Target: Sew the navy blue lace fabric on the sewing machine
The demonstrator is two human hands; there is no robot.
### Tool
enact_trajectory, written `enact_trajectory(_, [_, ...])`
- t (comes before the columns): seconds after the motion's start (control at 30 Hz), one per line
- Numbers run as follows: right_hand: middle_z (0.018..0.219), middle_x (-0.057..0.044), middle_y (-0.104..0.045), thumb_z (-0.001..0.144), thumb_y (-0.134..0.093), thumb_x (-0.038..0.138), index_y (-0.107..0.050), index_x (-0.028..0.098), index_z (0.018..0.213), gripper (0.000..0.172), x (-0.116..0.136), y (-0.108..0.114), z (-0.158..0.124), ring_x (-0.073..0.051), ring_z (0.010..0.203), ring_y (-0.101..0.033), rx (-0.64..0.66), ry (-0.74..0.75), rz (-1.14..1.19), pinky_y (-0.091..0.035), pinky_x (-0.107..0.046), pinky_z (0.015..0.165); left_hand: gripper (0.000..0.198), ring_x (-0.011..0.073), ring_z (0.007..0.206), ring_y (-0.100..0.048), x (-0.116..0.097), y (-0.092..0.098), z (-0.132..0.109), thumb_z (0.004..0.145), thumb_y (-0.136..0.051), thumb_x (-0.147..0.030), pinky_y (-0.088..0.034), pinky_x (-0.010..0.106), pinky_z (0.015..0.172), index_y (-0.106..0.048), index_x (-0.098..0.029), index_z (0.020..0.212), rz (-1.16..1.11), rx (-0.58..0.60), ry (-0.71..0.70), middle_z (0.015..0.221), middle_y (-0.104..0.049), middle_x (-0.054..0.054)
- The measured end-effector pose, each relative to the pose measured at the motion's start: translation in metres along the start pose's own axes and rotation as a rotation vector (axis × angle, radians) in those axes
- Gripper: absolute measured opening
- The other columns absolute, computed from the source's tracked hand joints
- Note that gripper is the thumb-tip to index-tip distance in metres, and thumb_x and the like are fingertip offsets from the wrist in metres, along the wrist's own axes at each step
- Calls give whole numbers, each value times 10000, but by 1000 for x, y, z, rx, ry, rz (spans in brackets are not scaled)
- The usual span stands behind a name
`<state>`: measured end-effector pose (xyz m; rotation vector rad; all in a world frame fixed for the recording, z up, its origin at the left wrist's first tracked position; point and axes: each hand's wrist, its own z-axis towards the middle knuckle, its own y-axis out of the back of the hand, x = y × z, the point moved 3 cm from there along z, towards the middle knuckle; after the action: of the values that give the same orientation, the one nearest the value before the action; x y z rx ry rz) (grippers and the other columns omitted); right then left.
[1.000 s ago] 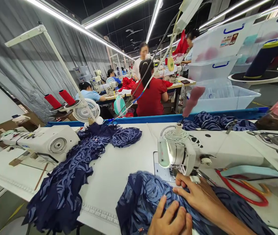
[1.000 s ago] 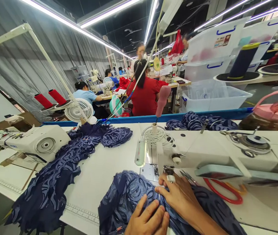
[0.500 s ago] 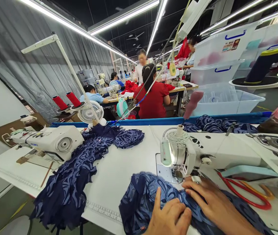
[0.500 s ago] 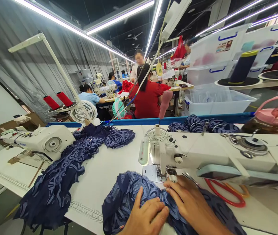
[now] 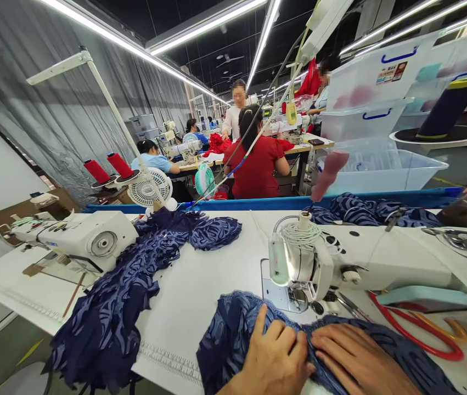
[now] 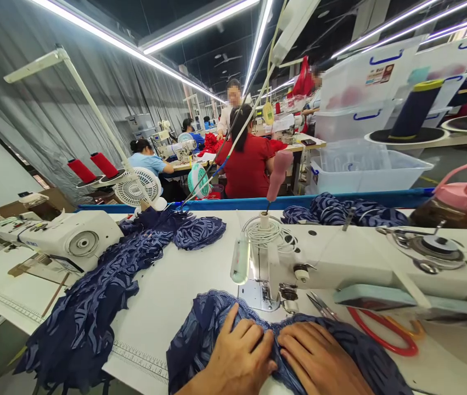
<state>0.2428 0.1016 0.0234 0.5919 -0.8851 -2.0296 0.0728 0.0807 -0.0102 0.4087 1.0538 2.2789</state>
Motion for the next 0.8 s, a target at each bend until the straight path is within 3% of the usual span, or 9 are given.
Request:
enact_trajectory(0.13, [953,11,-711,1007,-353,196,-642,219,1085,300,0,-6,-3,-132,859,-647,26,-1,-44,-398,-283,871,209,160,760,-602,-4,-3,4,958,-559,-296,-177,530,1232,-672,-134,1028,96,-114,-40,794,-636,-9])
enact_trajectory(0.2, [942,9,-712,970,-342,137,-651,231,1051,333,-1,-7,-6,-158,847,-637,9,45,-92,-382,-334,885,163,163,740,-591,-7,-4,5,943,-531,-207,-178,575,1221,-684,-150,951,146,-144,-58,781,-635,-1])
enact_trajectory(0.37, [949,13,-718,898,-381,108,-665,242,1012,335,-4,-4,-10,-192,851,-622,12,134,-180,-344,-423,914,278,186,795,-610,-11,-3,8,961,-434,-172,-182,598,1218,-707,-131,928,216,-178,-62,808,-658,41])
enact_trajectory(0.53, [957,-22,-721,923,-438,247,-672,202,1144,326,-5,-7,-15,-199,829,-633,32,91,-240,-327,-435,898,241,186,807,-623,-11,-9,5,949,-478,-191,-186,594,1219,-712,-134,932,222,-200,-59,822,-659,43])
enact_trajectory(0.7, [1001,-14,-732,908,-472,255,-671,228,1169,330,-6,-2,-17,-209,856,-652,10,108,-229,-328,-448,911,278,170,851,-640,-6,0,2,964,-542,-349,-131,524,1256,-686,-129,1054,156,-101,-22,860,-676,19])
enact_trajectory(0.8, [986,26,-728,956,-473,280,-669,248,1105,249,-10,2,-12,-165,878,-657,18,57,-126,-323,-386,950,358,169,933,-665,-5,11,0,970,-538,-456,-257,478,1235,-660,-158,1127,33,-68,44,954,-701,18])
